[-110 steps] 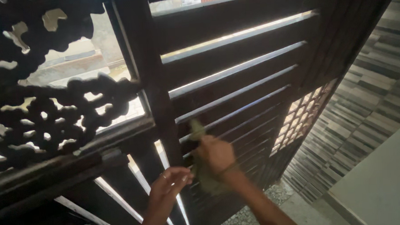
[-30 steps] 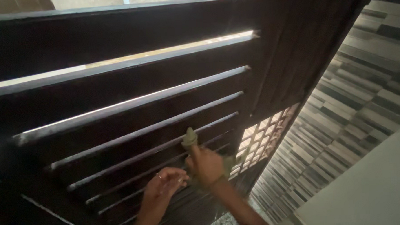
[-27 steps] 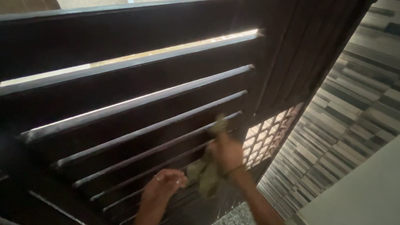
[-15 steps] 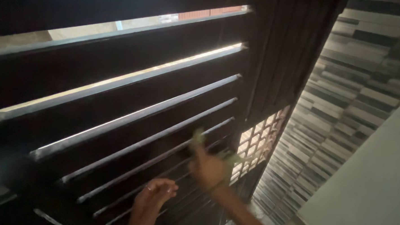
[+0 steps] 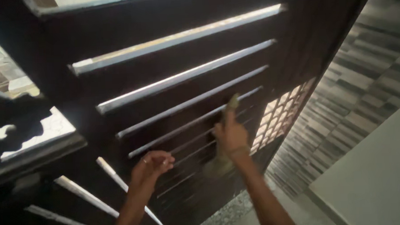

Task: The person wipes the handlebars and front panel of a scooter with a cloth. They then walk to a wooden gate and wipe the horizontal slats and frame with the same cloth, moving from the top to the bottom of the gate.

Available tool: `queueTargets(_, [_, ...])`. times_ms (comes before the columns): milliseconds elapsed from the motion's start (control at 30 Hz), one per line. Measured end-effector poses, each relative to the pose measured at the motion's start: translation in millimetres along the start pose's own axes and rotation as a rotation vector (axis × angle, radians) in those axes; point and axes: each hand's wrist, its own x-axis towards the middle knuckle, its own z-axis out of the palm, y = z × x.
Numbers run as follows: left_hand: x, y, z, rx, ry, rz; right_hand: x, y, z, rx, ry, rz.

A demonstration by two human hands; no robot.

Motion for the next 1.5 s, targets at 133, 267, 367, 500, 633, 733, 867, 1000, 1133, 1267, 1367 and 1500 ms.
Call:
queueTargets(133, [5,-5,-12,-0.080,-0.015,-0.026,-74,-78,45,0.074,0.014,-0.282])
queueTargets(267, [-4,2,-21,-0.017,-0.032,-0.001,-103,-102,71,0.033,-0.126,-0.431])
queueTargets(367, [-17,18,-26,0.110,0.050,-0.109,-78,-67,44,-0.004,-0.003,-0.380])
queueTargets(500, [-33,23,-33,0.080,0.036,-0.095,-34,-38,0,-0.036,-0.043,-0.013])
queueTargets(633, [-31,20,-34,0.087,0.011,-0.094,-49,-60,19,0.028,-0.211,0.173])
queueTargets(733, [-28,15,-28,0.058,-0.027,-0.078,-89,-97,71,-0.056,0.046,-0.291])
queueTargets(867, [-23,12,-20,0.090,0.056,-0.214,-121,-120,79,0.000,-0.316,-0.445])
queueTargets(1000, [-11,6,-4,0.018,0.046,-0.147,-102,-78,33,0.204,-0.167,-0.403])
queueTargets(1133, [11,-6,21,0.101,0.081,-0.269,-85,4,18,0.094,0.042,-0.229])
queueTargets(1267, [53,-42,78,-0.152,-0.166,0.053,-61,119,15,0.520,0.041,-0.049])
queueTargets(1367, [79,-59,139,0.247,-0.136,0.140,-30,209,18,0.665,-0.044,0.105])
queueTargets(1500, [110,-75,211,0.073,-0.244,0.123,31,320,18,0.275,-0.225,0.242])
